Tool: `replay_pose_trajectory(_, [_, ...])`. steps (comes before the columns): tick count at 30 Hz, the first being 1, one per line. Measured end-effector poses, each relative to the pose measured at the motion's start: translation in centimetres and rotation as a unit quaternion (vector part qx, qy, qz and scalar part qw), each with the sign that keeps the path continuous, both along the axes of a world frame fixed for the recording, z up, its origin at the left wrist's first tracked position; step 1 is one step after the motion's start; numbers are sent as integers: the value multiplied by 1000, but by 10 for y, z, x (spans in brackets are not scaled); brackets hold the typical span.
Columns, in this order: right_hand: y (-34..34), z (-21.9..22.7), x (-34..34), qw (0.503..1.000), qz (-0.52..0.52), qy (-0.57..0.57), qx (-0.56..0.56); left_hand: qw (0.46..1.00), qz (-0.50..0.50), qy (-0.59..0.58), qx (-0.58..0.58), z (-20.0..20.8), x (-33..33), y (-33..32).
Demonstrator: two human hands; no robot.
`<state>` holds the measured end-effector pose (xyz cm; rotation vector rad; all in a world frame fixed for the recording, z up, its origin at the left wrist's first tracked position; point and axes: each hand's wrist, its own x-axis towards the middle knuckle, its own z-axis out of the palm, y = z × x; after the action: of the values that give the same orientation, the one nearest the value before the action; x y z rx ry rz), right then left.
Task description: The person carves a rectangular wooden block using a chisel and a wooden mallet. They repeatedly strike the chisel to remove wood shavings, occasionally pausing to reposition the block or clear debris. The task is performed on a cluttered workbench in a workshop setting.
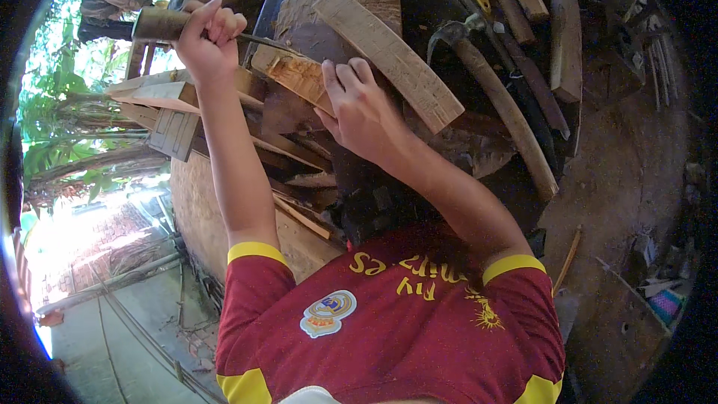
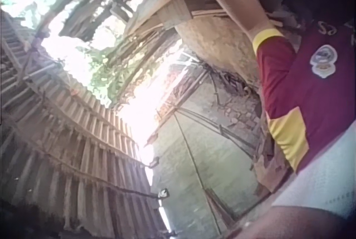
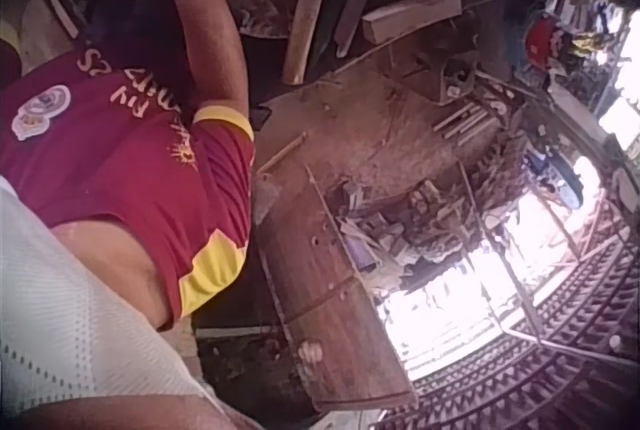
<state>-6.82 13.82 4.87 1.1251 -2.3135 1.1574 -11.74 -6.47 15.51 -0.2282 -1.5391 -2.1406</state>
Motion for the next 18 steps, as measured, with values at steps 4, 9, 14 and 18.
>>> replay_pose_trajectory(4, [-3,-2,-1,1000,0,-16,-17,993,36,115,-20,6,17,8])
replay_pose_trajectory(9, [-3,-7,-2,999,6,-21,-26,967,1,91,-238,30,60,31])
replay_pose_trajectory(14, [-2,-30,-15,998,42,13,-34,809,-168,185,-533,-5,65,89])
replay_pose_trajectory(18, [-4,-20,-15,999,38,-10,-36,773,-205,121,-588,-26,72,108])
